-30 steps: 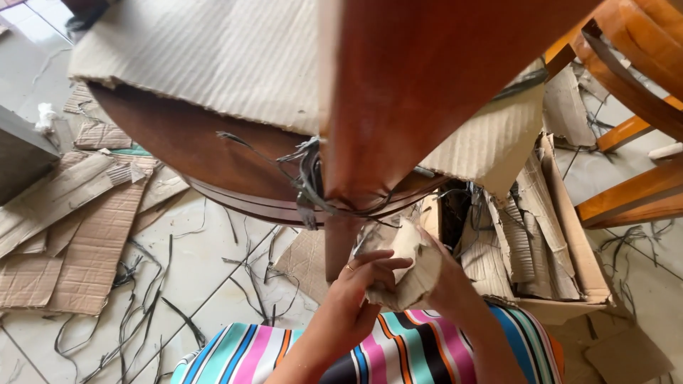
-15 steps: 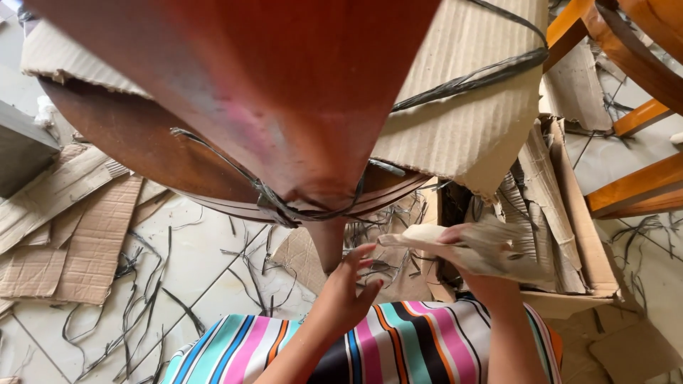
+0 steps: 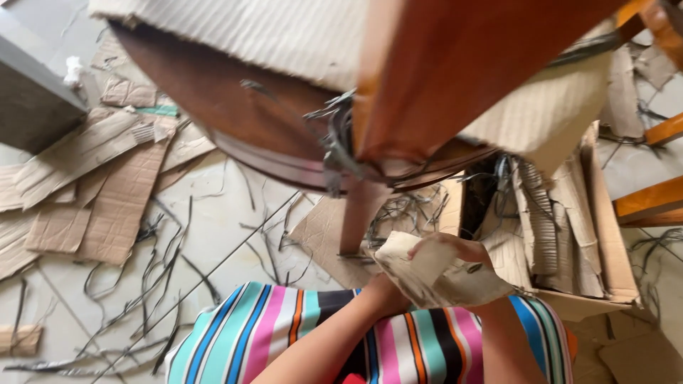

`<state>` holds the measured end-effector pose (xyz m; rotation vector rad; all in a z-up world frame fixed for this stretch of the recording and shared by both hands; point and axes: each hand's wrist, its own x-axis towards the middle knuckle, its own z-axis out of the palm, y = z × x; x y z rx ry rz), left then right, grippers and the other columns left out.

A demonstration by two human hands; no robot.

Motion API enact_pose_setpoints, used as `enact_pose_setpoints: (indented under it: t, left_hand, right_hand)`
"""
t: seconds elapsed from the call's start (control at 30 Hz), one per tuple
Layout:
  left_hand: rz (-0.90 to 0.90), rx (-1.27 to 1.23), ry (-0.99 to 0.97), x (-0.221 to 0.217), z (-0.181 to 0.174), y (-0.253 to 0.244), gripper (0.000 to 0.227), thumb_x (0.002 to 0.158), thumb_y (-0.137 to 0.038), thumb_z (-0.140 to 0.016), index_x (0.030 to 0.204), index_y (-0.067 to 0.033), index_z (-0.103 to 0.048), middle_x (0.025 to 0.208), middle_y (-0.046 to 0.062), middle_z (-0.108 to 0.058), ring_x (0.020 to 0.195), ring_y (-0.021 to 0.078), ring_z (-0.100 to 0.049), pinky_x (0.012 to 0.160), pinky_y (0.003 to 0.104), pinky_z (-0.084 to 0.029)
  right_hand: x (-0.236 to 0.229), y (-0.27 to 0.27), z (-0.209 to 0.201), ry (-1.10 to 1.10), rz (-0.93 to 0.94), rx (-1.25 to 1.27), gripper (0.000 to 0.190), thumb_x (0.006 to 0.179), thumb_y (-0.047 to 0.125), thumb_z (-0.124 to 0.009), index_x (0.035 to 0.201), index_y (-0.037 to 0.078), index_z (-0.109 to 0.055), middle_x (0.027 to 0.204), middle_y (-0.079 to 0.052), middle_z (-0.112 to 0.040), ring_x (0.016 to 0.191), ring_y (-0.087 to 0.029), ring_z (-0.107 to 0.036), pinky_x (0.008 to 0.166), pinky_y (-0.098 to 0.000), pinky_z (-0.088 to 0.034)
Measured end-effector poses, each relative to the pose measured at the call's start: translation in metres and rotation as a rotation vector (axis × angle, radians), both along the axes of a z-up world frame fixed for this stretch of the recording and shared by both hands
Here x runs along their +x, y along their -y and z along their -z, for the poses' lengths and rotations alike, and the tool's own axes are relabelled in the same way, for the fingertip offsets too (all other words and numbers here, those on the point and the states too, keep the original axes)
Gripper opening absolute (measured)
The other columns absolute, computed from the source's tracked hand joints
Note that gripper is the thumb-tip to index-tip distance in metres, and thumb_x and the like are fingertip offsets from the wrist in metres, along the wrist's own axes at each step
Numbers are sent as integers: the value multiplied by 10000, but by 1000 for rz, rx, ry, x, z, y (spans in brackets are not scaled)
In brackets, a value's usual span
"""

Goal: The person wraps the legs of a wooden chair using cardboard and plastic ties to protect them during transport.

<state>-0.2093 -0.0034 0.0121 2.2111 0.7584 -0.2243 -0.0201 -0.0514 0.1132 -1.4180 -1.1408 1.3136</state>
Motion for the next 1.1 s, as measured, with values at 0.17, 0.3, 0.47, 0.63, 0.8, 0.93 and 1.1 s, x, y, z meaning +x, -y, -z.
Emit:
enact_pose_setpoints:
  t: [0.17, 0.3, 0.47, 0.63, 0.8, 0.93, 1.1]
  left_hand:
    - [13, -79, -161, -64, -85, -2, 516, 789, -439, -620, 1152, -76, -674, 1169, 171, -674, 1077, 380, -673, 855, 515, -563]
    - [32, -128, -252, -123, -156, -13, 523, 795, -559, -634, 1024, -97, -714, 1062, 138, -714, 1018, 356, -711, 803, 522, -588]
    - [-215, -330, 32, -190, -265, -74, 353, 780, -267, -853, 1058, -70, -762, 927, 66, -757, 974, 230, -759, 863, 330, -610]
    - [-230, -255, 510, -221, -276, -100, 937, 535, -195, -987, 1325, -96, -493, 1258, 182, -606, 1249, 404, -550, 1023, 509, -465]
    - [-138, -142, 648, -187, -230, -111, 860, 664, -214, -926, 1406, -167, -493, 1263, 55, -675, 1338, 319, -521, 1070, 464, -376]
    - [-237, 159, 797, -173, -194, -121, 310, 816, -153, -817, 1086, -226, -682, 999, -64, -730, 1049, 203, -687, 949, 371, -499]
    - [-441, 305, 856, -164, -173, -128, 287, 743, -38, -830, 964, -209, -764, 944, -34, -774, 893, 212, -747, 842, 350, -574]
  right_hand:
    - [-22, 5, 45, 181, 31, 405, 200, 829, 68, -703, 814, -131, -706, 700, 5, -607, 842, 54, -551, 892, -113, -388]
    - [-33, -36, 86, -794, 382, -464, 73, 991, 199, -375, 1060, 182, -392, 987, -26, -401, 942, -213, -431, 929, -337, -425]
    - [-122, -51, -74, 191, -210, 402, 341, 712, 278, -942, 917, 55, -786, 860, -105, -797, 798, -241, -758, 776, -372, -569]
    - [-141, -56, -71, 171, -243, 406, 378, 705, 268, -937, 958, 41, -772, 943, -118, -781, 883, -263, -752, 839, -363, -562]
    - [-133, -61, -36, 299, -98, 388, 369, 720, 150, -895, 1007, -8, -725, 876, -172, -757, 823, -322, -755, 812, -418, -583]
    - [-133, -66, -18, 211, 137, 361, 259, 788, -27, -776, 1025, -61, -676, 774, -157, -702, 695, -273, -722, 754, -370, -578]
    - [-149, -71, -62, 542, 197, 408, 314, 824, 84, -854, 1082, -13, -704, 784, -144, -741, 731, -237, -767, 782, -322, -588]
